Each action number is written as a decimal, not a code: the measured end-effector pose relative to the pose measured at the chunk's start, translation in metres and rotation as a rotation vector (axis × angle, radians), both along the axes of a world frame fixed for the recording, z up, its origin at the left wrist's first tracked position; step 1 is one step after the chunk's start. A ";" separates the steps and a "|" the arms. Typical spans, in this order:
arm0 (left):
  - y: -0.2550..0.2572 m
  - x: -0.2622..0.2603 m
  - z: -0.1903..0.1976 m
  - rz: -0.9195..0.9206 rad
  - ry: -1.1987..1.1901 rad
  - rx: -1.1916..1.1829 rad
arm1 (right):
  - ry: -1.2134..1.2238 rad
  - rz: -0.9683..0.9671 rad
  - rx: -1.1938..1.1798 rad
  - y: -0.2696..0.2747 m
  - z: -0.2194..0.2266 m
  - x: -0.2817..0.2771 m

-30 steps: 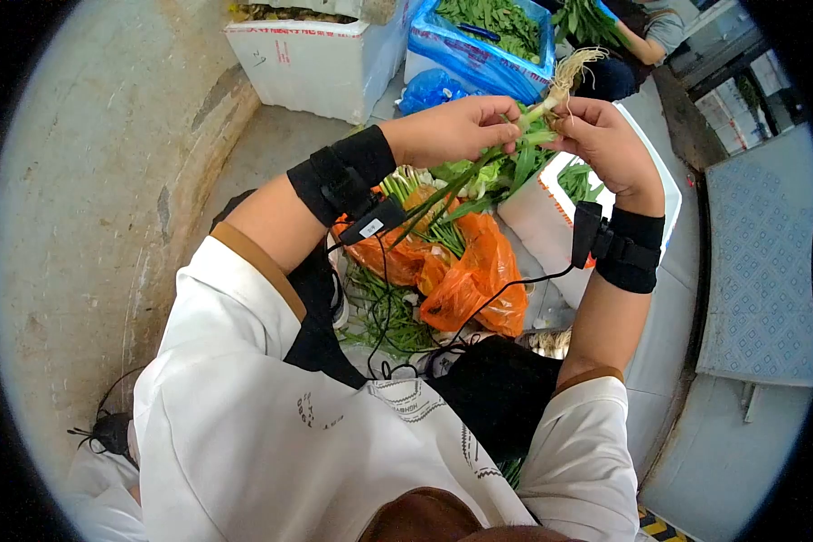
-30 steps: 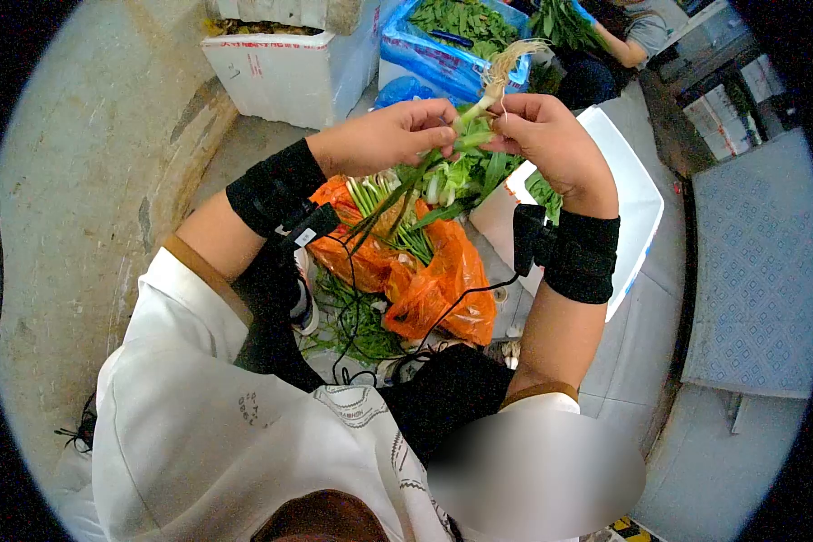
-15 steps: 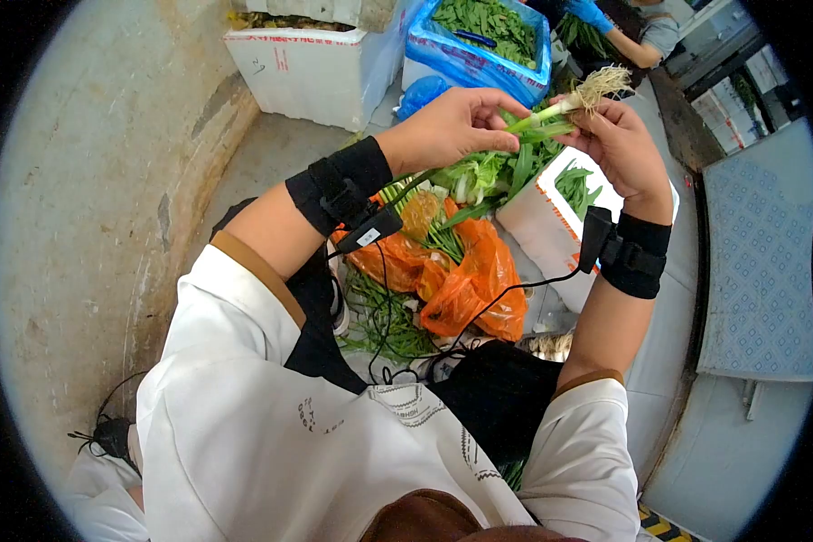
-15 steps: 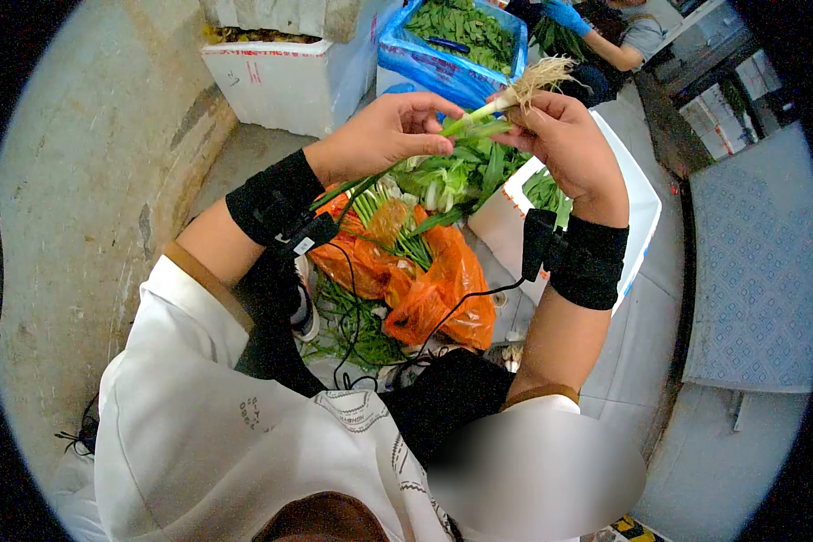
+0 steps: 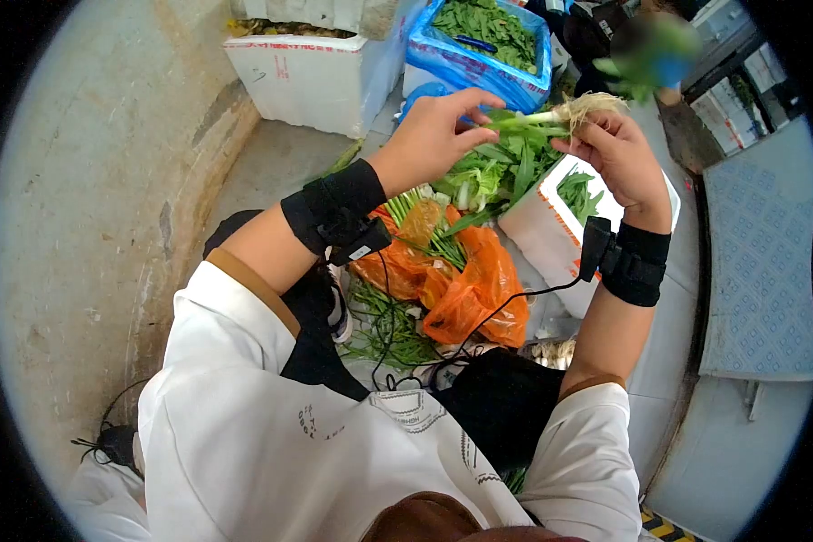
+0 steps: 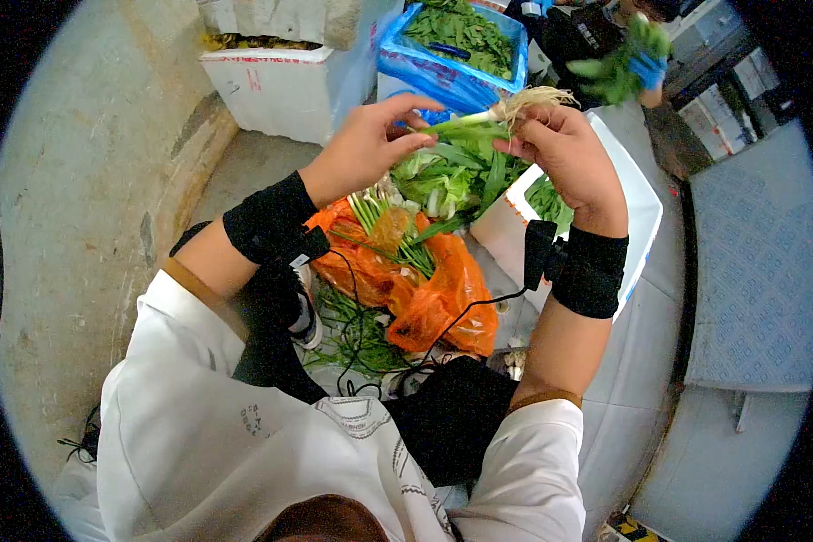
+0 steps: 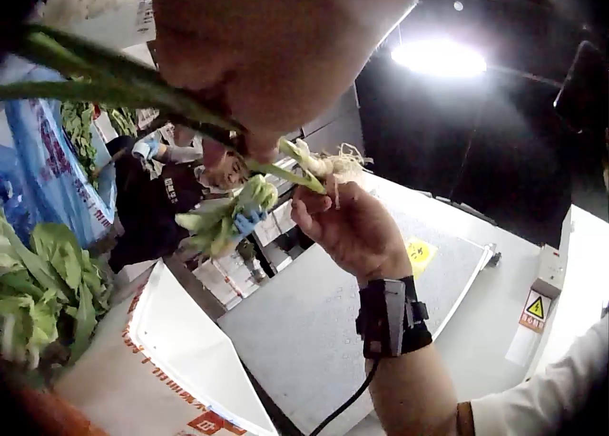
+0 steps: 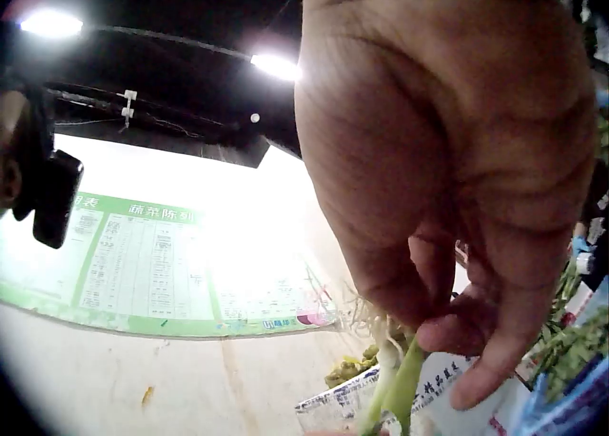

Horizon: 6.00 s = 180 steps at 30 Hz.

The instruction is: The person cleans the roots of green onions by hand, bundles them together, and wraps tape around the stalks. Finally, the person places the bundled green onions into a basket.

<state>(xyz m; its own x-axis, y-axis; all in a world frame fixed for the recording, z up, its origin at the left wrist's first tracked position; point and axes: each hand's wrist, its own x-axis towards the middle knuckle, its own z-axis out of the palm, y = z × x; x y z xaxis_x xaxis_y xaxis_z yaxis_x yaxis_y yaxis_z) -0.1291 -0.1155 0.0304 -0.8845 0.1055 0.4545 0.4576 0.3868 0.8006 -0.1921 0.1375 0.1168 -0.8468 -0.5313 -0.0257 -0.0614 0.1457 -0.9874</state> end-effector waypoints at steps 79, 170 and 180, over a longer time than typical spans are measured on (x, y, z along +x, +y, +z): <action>-0.142 0.002 -0.046 0.618 -0.550 0.553 | 0.056 0.482 0.788 -0.231 -0.457 -0.061; -0.030 0.022 0.038 -0.087 -0.043 0.430 | 0.652 -0.125 0.137 -0.110 0.009 0.038; -0.027 0.021 0.040 -0.123 0.054 0.481 | 1.077 -0.206 0.146 -0.114 0.011 0.051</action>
